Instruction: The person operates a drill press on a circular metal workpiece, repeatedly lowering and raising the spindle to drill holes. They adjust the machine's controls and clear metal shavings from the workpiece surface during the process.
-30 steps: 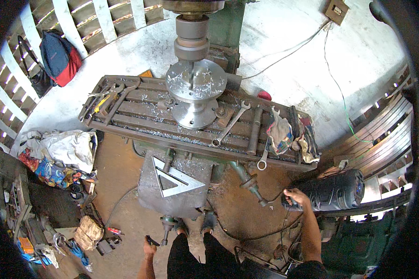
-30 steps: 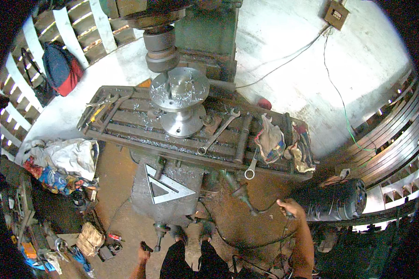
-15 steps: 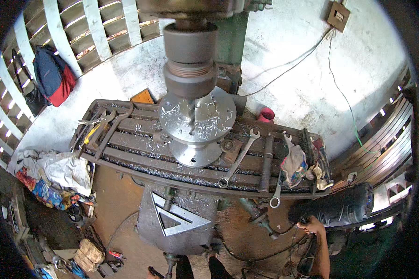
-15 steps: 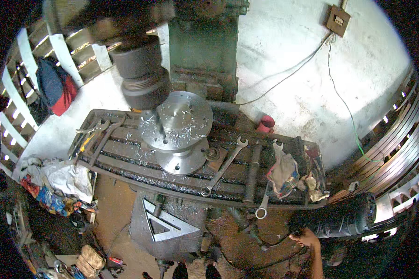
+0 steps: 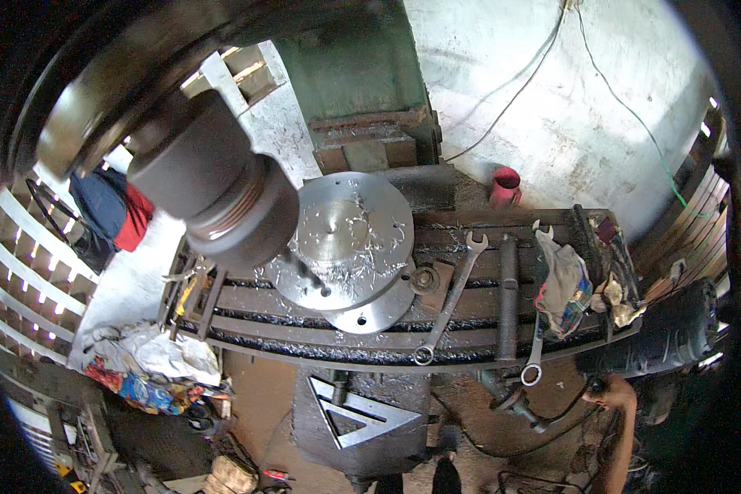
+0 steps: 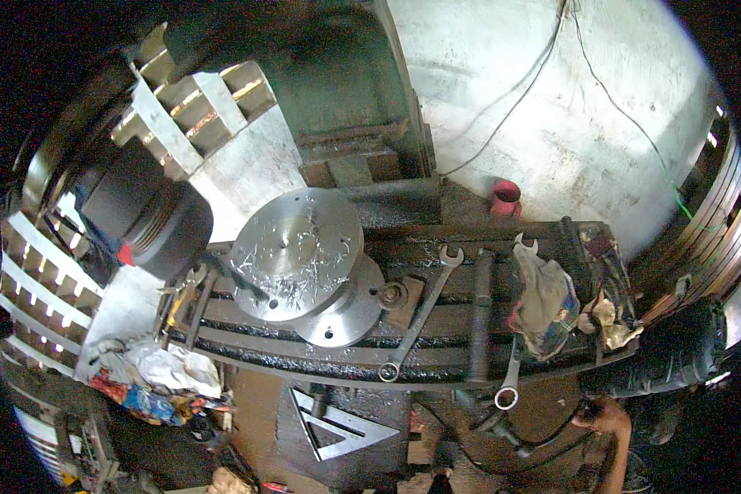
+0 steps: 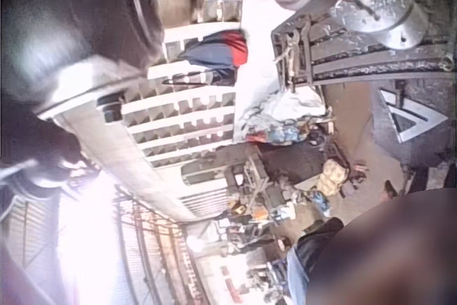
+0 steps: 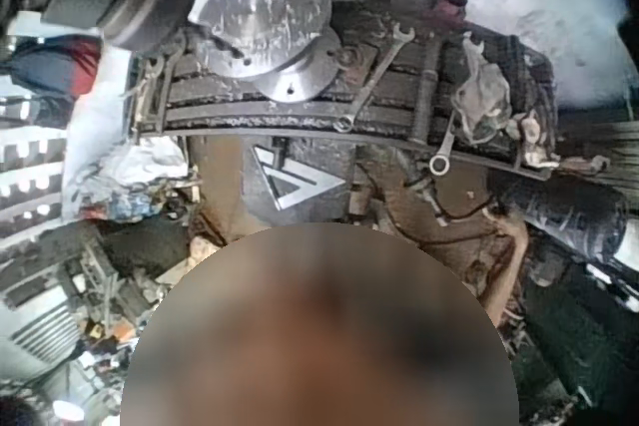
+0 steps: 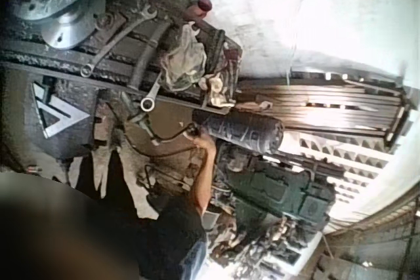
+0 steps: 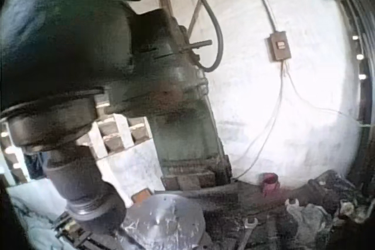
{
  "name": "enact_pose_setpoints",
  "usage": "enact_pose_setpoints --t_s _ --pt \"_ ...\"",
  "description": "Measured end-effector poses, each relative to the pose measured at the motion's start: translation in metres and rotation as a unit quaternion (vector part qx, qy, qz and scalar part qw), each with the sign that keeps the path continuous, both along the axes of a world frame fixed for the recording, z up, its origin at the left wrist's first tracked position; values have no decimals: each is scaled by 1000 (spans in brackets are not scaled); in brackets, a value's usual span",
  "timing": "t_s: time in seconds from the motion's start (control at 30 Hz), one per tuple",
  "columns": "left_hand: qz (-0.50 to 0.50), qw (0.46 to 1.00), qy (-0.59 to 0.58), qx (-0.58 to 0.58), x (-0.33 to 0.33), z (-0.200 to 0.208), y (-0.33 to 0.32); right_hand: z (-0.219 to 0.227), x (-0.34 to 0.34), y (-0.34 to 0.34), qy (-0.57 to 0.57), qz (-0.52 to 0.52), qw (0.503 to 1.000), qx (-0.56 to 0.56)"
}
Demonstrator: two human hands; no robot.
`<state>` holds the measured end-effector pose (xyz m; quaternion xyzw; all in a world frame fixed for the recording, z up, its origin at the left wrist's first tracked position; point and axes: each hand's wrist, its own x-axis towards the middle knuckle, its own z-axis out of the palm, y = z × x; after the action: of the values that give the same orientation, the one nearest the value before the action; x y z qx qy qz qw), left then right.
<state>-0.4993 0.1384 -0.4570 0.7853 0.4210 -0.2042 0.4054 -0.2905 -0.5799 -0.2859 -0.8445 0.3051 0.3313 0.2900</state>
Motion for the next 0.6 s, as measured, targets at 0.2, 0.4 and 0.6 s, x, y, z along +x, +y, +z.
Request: enact_pose_setpoints --t_s 0.2,0.4,0.6 --pt "13 1000 4 10 9 19 2 -15 -8 -6 -90 -19 987 132" --pt "24 1000 10 12 10 25 -2 -35 4 -26 73 -32 991 104" --pt "28 1000 10 6 1 16 -11 -33 2 -23 -51 72 994 67"
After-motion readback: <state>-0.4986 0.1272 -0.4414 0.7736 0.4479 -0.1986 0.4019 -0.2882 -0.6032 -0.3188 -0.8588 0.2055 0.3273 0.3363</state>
